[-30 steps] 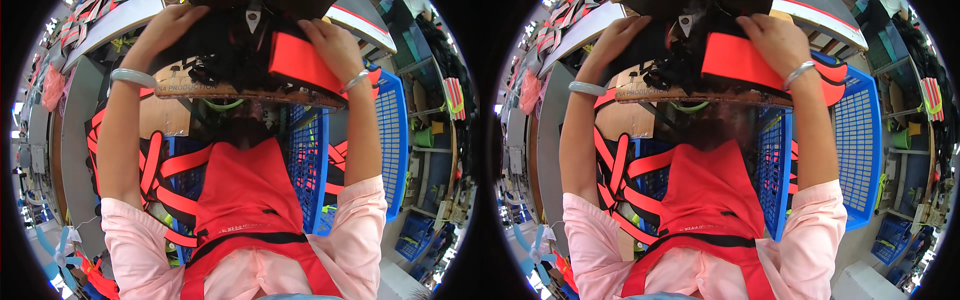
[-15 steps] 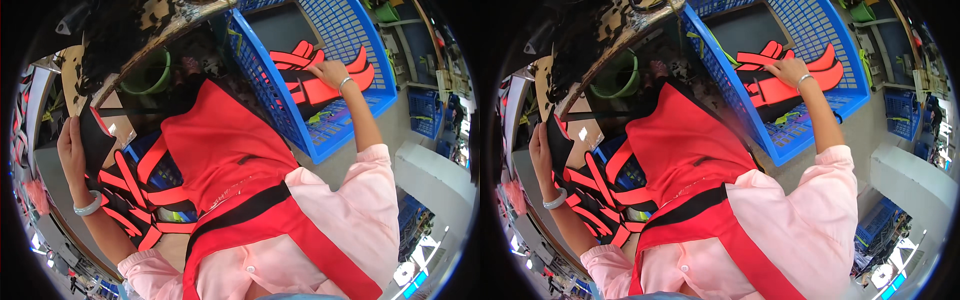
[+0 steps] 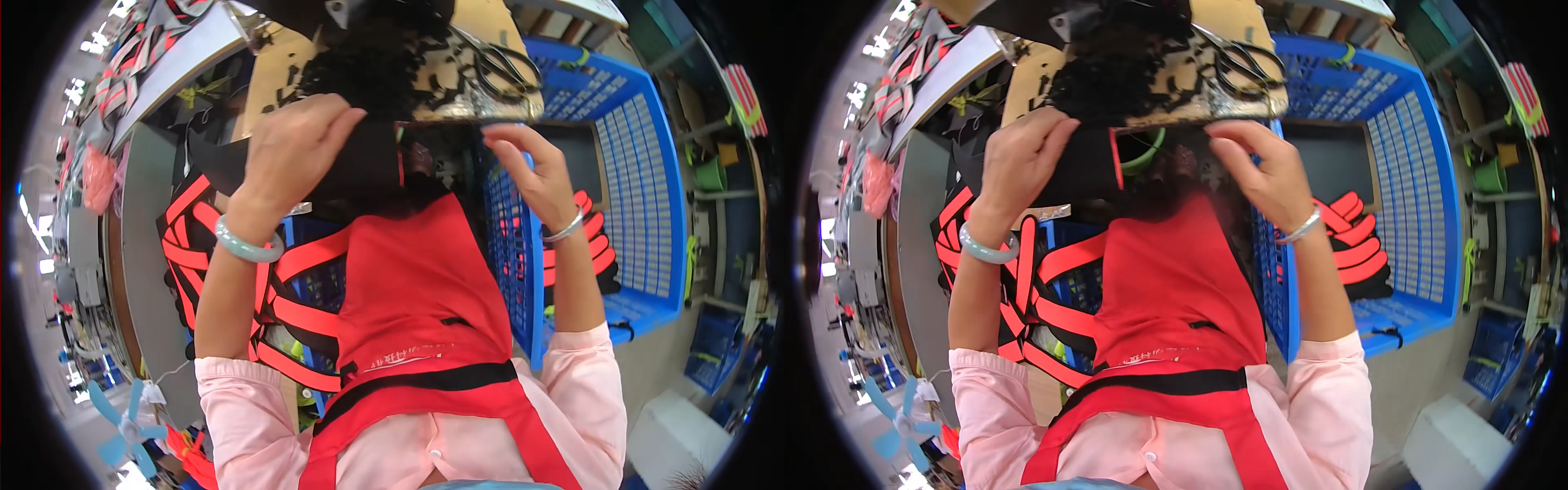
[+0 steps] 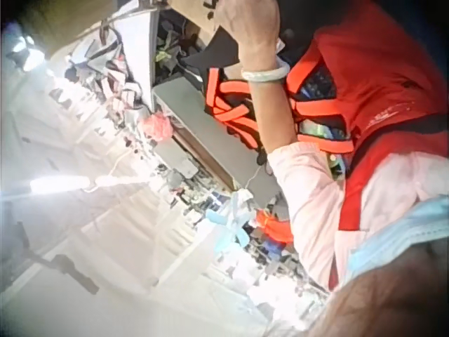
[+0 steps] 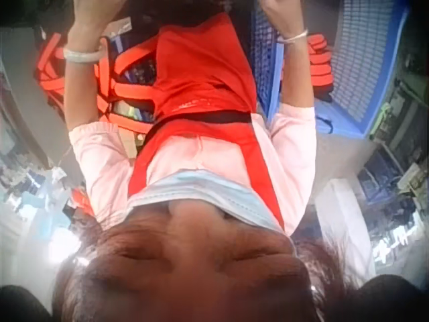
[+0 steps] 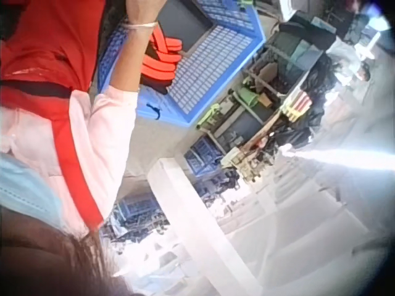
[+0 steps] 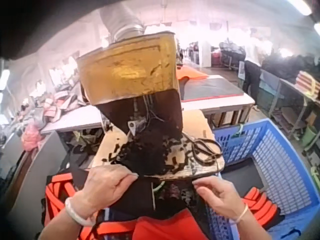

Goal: The person sews red reflective strips onto black fabric pieces using a sewing machine. They repeatedly pick up fabric from a blue basket, align the strips, feed the material through the machine, and trim excess fabric with scissors. The finished pieces are placed back into the basket.

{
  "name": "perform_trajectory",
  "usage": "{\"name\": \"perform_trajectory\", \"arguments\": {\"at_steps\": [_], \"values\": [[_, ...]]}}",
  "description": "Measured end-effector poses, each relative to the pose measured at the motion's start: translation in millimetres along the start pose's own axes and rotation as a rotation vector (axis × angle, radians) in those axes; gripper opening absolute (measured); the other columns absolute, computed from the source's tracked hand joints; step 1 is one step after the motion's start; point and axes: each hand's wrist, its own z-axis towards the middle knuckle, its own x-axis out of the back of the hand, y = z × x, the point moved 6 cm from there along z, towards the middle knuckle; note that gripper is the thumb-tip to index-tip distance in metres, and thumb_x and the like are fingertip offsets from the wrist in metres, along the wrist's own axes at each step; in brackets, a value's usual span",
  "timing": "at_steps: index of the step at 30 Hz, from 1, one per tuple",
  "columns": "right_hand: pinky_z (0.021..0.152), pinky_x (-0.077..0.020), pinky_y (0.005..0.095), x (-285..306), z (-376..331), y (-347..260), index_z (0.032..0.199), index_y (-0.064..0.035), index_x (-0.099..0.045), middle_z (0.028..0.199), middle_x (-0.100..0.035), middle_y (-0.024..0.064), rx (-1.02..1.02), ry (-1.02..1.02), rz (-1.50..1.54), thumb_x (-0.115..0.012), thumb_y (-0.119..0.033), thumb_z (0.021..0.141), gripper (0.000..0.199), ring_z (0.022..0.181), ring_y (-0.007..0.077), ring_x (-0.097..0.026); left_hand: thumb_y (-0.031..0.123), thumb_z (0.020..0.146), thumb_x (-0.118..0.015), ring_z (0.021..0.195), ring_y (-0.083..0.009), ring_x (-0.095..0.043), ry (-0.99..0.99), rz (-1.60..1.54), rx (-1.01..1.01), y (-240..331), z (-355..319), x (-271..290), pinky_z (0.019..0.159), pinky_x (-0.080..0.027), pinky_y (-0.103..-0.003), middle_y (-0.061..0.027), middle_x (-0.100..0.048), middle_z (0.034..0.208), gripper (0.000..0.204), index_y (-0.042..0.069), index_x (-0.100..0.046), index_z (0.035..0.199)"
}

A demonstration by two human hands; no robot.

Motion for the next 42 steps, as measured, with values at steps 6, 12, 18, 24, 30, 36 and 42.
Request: {"name": "perform_trajectory", "arguments": {"at_steps": [6, 12, 18, 24, 30, 36, 42], "values": [[0.072, -0.0487, 0.0237, -82.2, 69.9, -39.3, 0.104, 0.0010, -0.066, 0.087, -0.067, 0.0031, -0.072, -0.209, 0.258, -0.067, -0.018, 0.090, 0.024, 0.079, 0.0085, -0.060, 0.023, 0.089, -0.066, 0.060, -0.0299, -0.058, 0.044, 0.061, -0.011, -16.8, 5.7, 8.0, 0.053, -0.044, -0.039, -0.0086, -0.057, 0.065, 0.024, 0.007, -0.058, 0.073], [0.067, -0.0439, 0.0199, -99.8, 104.6, -32.8, 0.097, 0.0018, -0.064, 0.083, -0.062, -0.0022, -0.125, -0.270, 0.285, -0.065, -0.018, 0.091, 0.021, 0.077, 0.0020, -0.053, 0.022, 0.091, -0.063, 0.065, -0.0318, -0.061, 0.031, 0.095, 0.035, -47.8, 13.8, 10.4, 0.057, -0.046, -0.039, -0.0111, -0.063, 0.073, 0.020, 0.004, -0.064, 0.083], [0.068, -0.0443, 0.0225, -115.7, 126.4, -23.0, 0.095, -0.0031, -0.064, 0.079, -0.060, -0.0012, -0.255, -0.239, 0.596, -0.063, -0.024, 0.092, 0.021, 0.072, 0.0072, -0.056, 0.025, 0.093, -0.060, 0.066, -0.0359, -0.059, 0.035, 0.054, 0.108, -77.1, 29.7, 4.4, 0.058, -0.045, -0.041, -0.0152, -0.060, 0.072, 0.025, 0.002, -0.062, 0.084], [0.067, -0.0447, 0.0236, -128.6, 139.6, -11.6, 0.090, -0.0049, -0.063, 0.079, -0.060, -0.0005, -0.353, -0.213, 0.769, -0.064, -0.022, 0.091, 0.017, 0.071, 0.0085, -0.057, 0.028, 0.096, -0.057, 0.063, -0.0386, -0.054, -0.033, -0.052, 0.136, -105.1, 42.1, -3.9, 0.056, -0.042, -0.041, -0.0185, -0.055, 0.067, 0.029, 0.001, -0.061, 0.085], [0.065, -0.0455, 0.0249, -132.1, 144.7, -8.3, 0.088, -0.0044, -0.063, 0.080, -0.061, 0.0003, -0.382, -0.235, 0.858, -0.064, -0.019, 0.090, 0.015, 0.070, 0.0097, -0.057, 0.030, 0.098, -0.054, 0.056, -0.0346, -0.044, -0.007, -0.170, 0.149, -116.0, 41.9, -8.8, 0.054, -0.039, -0.039, -0.0175, -0.047, 0.063, 0.034, -0.001, -0.057, 0.084], [0.063, -0.0466, 0.0255, -132.5, 153.5, 0.1, 0.090, -0.0031, -0.064, 0.082, -0.062, 0.0013, -0.390, -0.190, 0.902, -0.065, -0.017, 0.089, 0.014, 0.069, 0.0108, -0.057, 0.034, 0.100, -0.051, 0.056, -0.0274, -0.040, -0.033, -0.236, 0.214, -126.6, 46.6, -16.5, 0.055, -0.038, -0.036, -0.0148, -0.042, 0.062, 0.039, -0.001, -0.056, 0.084], [0.062, -0.0471, 0.0248, -131.2, 150.7, -2.5, 0.093, -0.0022, -0.065, 0.081, -0.063, 0.0019, -0.379, -0.114, 0.913, -0.066, -0.018, 0.090, 0.016, 0.068, 0.0104, -0.057, 0.034, 0.100, -0.052, 0.055, -0.0279, -0.039, 0.008, -0.216, 0.226, -125.0, 44.5, -17.5, 0.055, -0.038, -0.037, -0.0156, -0.042, 0.061, 0.040, -0.002, -0.056, 0.083]]}}
